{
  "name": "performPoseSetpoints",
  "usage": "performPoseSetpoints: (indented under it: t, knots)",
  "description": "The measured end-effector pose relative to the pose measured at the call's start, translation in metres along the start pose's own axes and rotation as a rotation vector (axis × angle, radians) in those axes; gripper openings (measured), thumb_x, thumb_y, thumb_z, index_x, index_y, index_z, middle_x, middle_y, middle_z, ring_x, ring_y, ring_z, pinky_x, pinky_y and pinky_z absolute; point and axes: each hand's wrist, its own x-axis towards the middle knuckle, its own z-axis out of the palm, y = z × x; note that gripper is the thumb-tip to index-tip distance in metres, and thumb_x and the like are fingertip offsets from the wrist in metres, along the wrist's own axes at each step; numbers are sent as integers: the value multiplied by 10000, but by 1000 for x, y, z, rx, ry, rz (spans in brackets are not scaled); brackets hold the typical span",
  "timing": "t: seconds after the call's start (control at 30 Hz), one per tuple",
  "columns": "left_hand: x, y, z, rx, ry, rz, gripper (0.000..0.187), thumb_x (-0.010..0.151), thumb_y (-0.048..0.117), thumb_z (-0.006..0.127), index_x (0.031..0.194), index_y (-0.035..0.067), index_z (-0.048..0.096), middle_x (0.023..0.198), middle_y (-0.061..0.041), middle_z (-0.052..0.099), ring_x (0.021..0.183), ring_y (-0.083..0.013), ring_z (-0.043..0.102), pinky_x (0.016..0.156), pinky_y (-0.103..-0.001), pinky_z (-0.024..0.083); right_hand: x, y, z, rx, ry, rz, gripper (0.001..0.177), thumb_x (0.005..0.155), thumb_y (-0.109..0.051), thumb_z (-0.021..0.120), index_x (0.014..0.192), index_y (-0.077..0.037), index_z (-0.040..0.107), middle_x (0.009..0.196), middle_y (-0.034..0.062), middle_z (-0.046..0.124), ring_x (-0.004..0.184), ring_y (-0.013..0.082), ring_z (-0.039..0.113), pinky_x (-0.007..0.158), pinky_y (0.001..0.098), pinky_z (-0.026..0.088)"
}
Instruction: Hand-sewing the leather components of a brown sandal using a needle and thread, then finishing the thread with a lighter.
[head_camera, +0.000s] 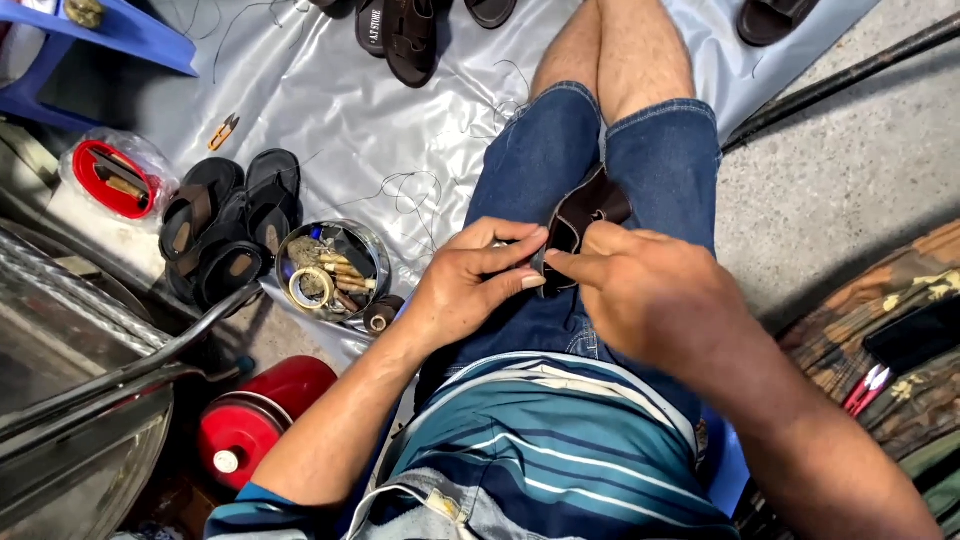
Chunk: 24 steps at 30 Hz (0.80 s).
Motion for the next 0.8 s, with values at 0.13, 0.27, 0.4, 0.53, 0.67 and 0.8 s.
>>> performPoseSetpoints:
  t: [0.13,0.27,0.4,0.53,0.67,0.8]
  knots:
    - [-1,-4,1,-43,13,-9,337,786,164,687,1113,143,608,1127,-49,584,1068,-148,560,994,-230,413,5,18,12,350,126,-230,314,784,-57,560,1047,-186,673,879,-28,629,780,148,607,655,266,470]
    - [2,-8,4,-279,81,33,385,731,53,743,1096,89,626,1069,-139,608,900,-200,628,750,-268,568,3,13,23,584,261,-105,269,727,7,627,922,-152,722,794,-28,672,749,175,653,633,277,530]
    - [0,-13,4,-306,82,-6,422,710,33,752,1108,82,619,1060,-146,610,900,-208,628,716,-256,580,0,5,26,507,330,-117,312,729,41,638,969,-146,706,811,-17,671,756,171,652,654,278,535]
    - [-20,-16,-4,-313,69,-93,539,700,25,755,1199,77,556,1082,-167,612,869,-219,636,609,-250,583,-6,0,22,475,247,-110,319,710,16,631,952,-179,704,769,-4,666,718,190,648,599,306,531]
    - [-40,10,-24,38,-98,-328,139,777,156,685,910,132,718,693,-103,648,683,-213,618,630,-332,514,-7,1,6,419,143,-140,247,756,-50,604,943,-184,694,733,-22,651,652,171,640,564,296,517]
    - [-52,5,-48,-149,-196,-199,114,742,124,710,832,53,705,987,-144,640,932,-258,596,813,-379,478,0,4,1,424,85,-198,336,749,-24,613,1019,-211,682,691,-21,646,624,193,640,529,295,531]
